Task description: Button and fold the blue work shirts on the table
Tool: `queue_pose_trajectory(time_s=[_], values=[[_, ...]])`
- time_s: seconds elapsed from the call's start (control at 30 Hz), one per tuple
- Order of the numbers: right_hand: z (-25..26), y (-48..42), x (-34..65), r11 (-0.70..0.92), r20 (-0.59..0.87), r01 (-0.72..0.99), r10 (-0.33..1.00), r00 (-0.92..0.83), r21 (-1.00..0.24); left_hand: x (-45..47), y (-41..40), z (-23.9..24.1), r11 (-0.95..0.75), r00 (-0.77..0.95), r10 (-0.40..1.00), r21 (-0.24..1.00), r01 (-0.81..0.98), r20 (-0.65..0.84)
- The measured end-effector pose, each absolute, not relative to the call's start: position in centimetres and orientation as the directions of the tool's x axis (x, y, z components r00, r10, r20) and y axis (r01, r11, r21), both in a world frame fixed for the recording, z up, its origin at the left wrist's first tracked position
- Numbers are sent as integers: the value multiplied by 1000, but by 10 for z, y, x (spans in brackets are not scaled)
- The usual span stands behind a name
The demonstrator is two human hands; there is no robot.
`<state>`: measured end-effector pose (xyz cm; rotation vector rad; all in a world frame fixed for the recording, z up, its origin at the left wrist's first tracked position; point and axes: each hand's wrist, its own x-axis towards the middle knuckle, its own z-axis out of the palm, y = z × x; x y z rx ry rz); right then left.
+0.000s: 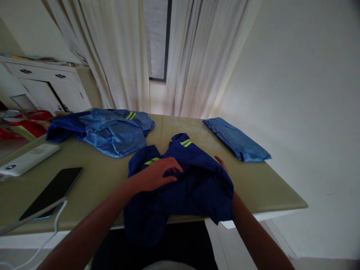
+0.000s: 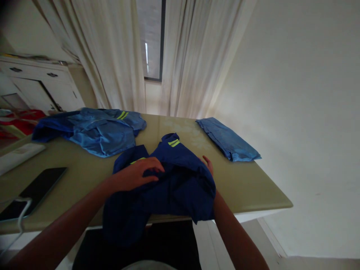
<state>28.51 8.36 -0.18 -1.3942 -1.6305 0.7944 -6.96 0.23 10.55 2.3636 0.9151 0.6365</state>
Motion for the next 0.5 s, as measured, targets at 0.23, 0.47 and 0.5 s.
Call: queue_pose_trajectory(time_s=[0.23,0.47,0.5], values=[[53,60,278,382,377,229,924,-70,-895,-76,45,68,-495,468,869,324,806,161],[68,69,248,527,458,567,846,-274,-633,6,54,107,-742,427,668,586,324,610],[66,82,265,479,511,557,852,-110,-678,3,56,107,-749,450,658,587,308,604]])
